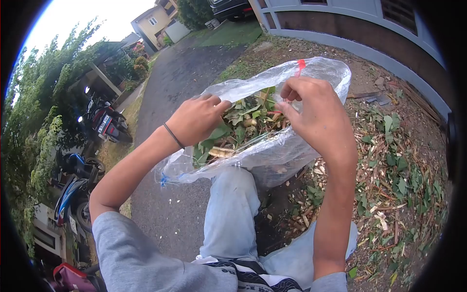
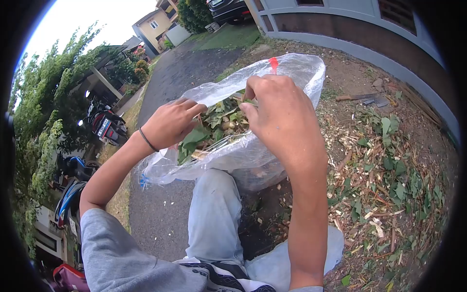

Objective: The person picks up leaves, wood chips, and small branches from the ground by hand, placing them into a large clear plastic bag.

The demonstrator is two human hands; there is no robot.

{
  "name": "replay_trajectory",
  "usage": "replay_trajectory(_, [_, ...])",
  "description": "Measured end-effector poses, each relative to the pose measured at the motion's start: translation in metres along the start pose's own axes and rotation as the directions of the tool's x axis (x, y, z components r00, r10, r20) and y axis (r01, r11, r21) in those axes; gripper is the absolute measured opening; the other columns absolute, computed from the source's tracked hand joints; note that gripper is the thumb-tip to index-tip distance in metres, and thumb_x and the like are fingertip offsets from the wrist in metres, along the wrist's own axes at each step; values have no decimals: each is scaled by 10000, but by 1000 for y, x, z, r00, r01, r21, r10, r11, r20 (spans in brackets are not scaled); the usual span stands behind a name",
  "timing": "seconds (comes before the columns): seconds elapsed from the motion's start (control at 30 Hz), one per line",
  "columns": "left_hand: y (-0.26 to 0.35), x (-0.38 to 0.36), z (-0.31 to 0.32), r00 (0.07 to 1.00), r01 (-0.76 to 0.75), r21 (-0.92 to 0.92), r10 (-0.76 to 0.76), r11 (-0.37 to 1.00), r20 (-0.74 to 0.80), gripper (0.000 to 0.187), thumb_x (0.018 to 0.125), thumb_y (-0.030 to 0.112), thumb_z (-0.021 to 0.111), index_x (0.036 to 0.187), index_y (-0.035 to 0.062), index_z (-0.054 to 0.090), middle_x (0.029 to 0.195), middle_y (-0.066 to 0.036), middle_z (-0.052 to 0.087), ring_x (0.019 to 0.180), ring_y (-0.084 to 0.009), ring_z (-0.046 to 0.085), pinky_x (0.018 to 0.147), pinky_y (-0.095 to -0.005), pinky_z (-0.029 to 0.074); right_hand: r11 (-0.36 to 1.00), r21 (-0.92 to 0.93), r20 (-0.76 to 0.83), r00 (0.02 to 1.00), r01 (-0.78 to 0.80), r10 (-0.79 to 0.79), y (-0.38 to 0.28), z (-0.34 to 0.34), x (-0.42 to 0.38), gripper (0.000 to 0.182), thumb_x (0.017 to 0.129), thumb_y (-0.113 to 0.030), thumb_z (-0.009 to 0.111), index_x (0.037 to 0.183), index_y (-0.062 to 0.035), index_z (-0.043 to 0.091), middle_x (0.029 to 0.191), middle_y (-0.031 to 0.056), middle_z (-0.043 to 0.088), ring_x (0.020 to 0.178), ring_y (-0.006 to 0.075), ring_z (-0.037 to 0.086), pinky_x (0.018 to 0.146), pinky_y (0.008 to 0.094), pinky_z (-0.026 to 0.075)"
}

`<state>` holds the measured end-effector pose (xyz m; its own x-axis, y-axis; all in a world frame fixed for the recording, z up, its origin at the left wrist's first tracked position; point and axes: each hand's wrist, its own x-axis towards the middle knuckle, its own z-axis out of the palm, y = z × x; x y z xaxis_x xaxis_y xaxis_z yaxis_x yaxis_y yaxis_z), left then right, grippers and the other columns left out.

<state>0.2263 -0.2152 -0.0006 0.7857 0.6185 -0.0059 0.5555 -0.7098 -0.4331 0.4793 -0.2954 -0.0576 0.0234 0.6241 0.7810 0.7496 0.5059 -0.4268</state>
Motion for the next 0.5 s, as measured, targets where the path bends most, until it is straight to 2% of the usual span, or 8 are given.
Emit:
replay_trajectory(0.03, [-19, 0, 8, 995, 10, 148, 5, 989, -103, 597, 819, 197, 722, 1333, 94, 437, 1310, -165, 511, 1205, -351, 501, 992, -449, 436, 996, 66, 65, 996, -64, 59, 2, -4, 4, 178, 801, -138, 728, 832, 29, 673, 783, 203, 667, 785, 340, 665, 746, 414, 514])
replay_trajectory(0.07, [-36, 1, 18, 995, 16, 147, -1, 989, -101, 597, 819, 197, 722, 1333, 94, 437, 1310, -165, 511, 1205, -351, 501, 992, -449, 436, 996, 70, 69, 996, -61, 56, 4, -8, 3, 178, 801, -138, 728, 832, 29, 673, 783, 203, 667, 785, 340, 665, 746, 414, 514])
replay_trajectory(0.13, [-59, -2, 33, 908, 310, 321, -179, 895, -378, 830, 728, 232, 813, 1414, 128, 357, 1380, -175, 412, 1252, -379, 454, 1048, -486, 385, 972, 30, 229, 948, -235, 222, 9, -13, 1, 205, 779, -165, 753, 767, 31, 695, 692, 205, 655, 688, 332, 665, 686, 408, 519])
replay_trajectory(0.27, [-74, -11, 42, 868, 443, 341, -301, 829, -394, 971, 677, 202, 854, 1458, 162, 279, 1416, -192, 334, 1243, -404, 468, 1007, -513, 426, 970, -42, 239, 940, -241, 243, 15, -16, 0, 226, 773, -184, 759, 731, 30, 698, 642, 191, 643, 607, 323, 654, 630, 404, 512])
replay_trajectory(0.33, [-84, -19, 49, 795, 559, 48, -519, 828, -314, 942, 710, 156, 831, 1461, 223, 267, 1383, -200, 372, 1230, -385, 489, 871, -569, 499, 978, -58, 144, 967, -202, 208, 17, -14, 1, 244, 794, -190, 744, 700, 28, 686, 618, 176, 634, 573, 304, 639, 605, 394, 501])
replay_trajectory(0.4, [-103, -28, 64, 816, 506, -86, -508, 858, -276, 857, 761, 147, 797, 1438, 156, 271, 1288, -219, 479, 1074, -403, 591, 823, -497, 523, 975, -42, 139, 965, -220, 224, 14, -14, 4, 251, 801, -192, 739, 694, 27, 678, 604, 167, 625, 553, 297, 627, 592, 391, 493])
replay_trajectory(0.47, [-107, -34, 70, 834, 446, -448, -541, 775, -106, 762, 847, 150, 724, 1428, 88, 235, 1045, -211, 595, 889, -395, 646, 788, -441, 516, 973, -20, 134, 963, -232, 232, 9, -12, 7, 258, 807, -195, 735, 688, 25, 670, 590, 158, 616, 532, 290, 614, 579, 388, 486])
replay_trajectory(0.5, [-95, -33, 62, 782, 545, -525, -623, 654, 36, 528, 942, 221, 636, 1345, 20, 360, 880, -161, 640, 787, -295, 661, 736, -381, 509, 974, 1, 105, 969, -227, 225, 7, -11, 8, 257, 810, -193, 734, 680, 17, 663, 568, 147, 596, 510, 277, 593, 562, 384, 470])
